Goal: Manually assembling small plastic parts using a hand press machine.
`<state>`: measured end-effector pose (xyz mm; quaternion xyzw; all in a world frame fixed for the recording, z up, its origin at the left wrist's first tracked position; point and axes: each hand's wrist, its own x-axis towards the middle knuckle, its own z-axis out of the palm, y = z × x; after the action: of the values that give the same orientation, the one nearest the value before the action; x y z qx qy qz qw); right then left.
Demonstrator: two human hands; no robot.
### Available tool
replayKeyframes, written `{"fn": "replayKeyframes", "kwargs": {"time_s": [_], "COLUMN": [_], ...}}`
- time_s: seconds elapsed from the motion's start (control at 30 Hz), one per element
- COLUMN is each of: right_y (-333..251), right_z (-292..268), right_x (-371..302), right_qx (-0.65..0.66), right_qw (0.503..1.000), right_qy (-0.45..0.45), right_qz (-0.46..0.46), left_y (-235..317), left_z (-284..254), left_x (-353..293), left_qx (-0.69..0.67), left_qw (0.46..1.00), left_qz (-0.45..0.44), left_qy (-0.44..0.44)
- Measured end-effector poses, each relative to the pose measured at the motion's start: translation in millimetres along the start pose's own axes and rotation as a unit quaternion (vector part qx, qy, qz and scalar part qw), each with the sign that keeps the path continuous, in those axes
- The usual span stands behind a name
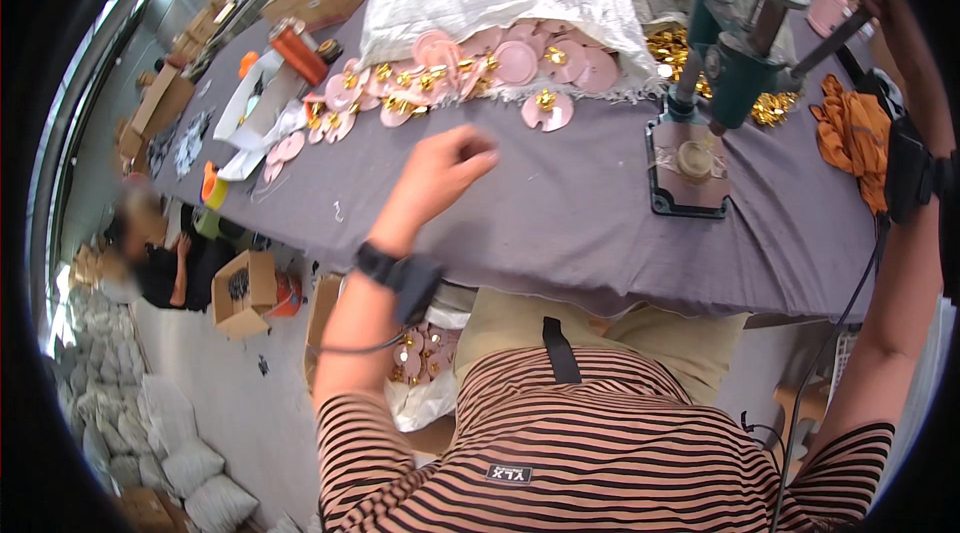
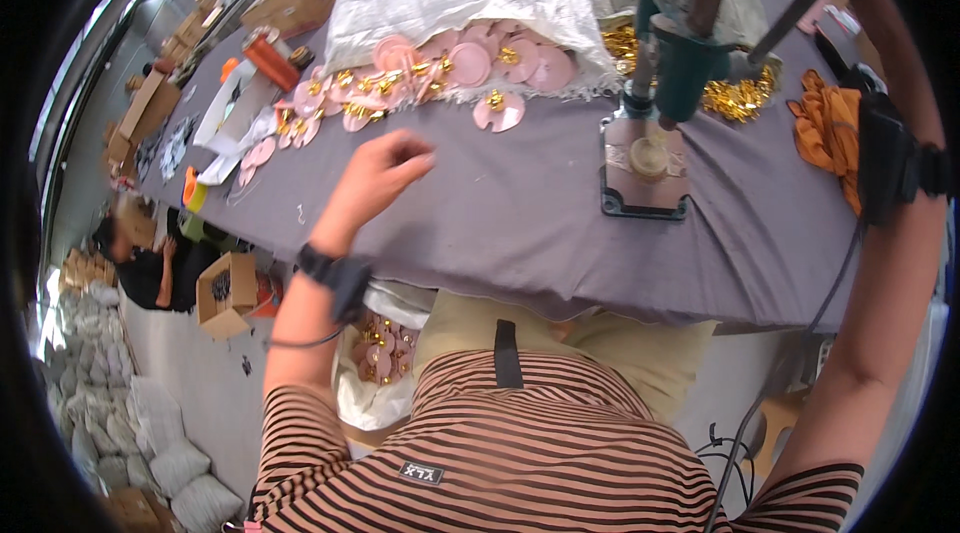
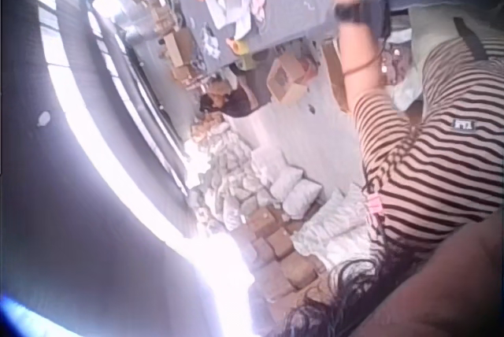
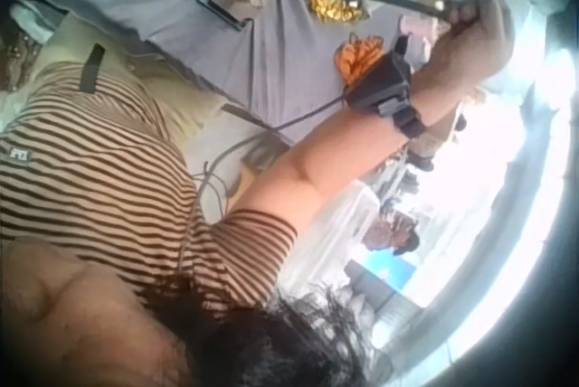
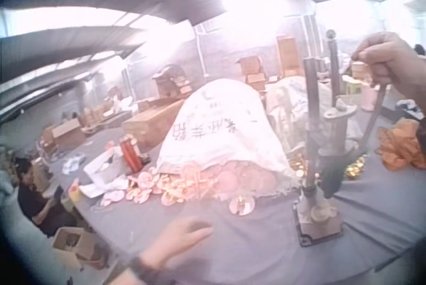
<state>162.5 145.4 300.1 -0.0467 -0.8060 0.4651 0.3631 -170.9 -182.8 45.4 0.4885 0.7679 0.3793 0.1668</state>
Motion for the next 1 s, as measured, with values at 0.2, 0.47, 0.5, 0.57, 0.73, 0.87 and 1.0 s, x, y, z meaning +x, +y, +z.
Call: {"fn": "replayKeyframes", "kwargs": {"time_s": [0.2, 0.47, 0.5, 0.57, 0.73, 0.87, 1.0], "right_y": [-2, -15, -15, -13, -7, 15, 16], "right_z": [40, 25, 29, 29, 28, 17, 16], "right_x": [1, -13, -13, -11, 5, 47, 46], "right_qx": [-0.094, -0.12, -0.13, -0.133, -0.172, -0.162, -0.14], "right_qw": [0.985, 0.98, 0.976, 0.978, 0.974, 0.973, 0.98], "right_qy": [0.137, 0.139, 0.163, 0.144, 0.127, 0.1, 0.081], "right_qz": [0.054, 0.073, 0.068, 0.068, 0.072, 0.129, 0.114], "left_y": [-51, 88, 88, 95, 105, 120, 122], "left_z": [105, 161, 176, 193, 204, 211, 213], "left_x": [119, 80, 84, 88, 85, 87, 92], "left_qx": [0.088, -0.142, -0.095, -0.026, -0.052, -0.068, -0.042], "left_qw": [0.969, 0.956, 0.944, 0.925, 0.966, 0.98, 0.987], "left_qz": [0.073, 0.252, 0.311, 0.372, 0.252, 0.186, 0.149], "left_qy": [0.22, 0.056, 0.055, 0.072, 0.039, 0.029, 0.042]}}
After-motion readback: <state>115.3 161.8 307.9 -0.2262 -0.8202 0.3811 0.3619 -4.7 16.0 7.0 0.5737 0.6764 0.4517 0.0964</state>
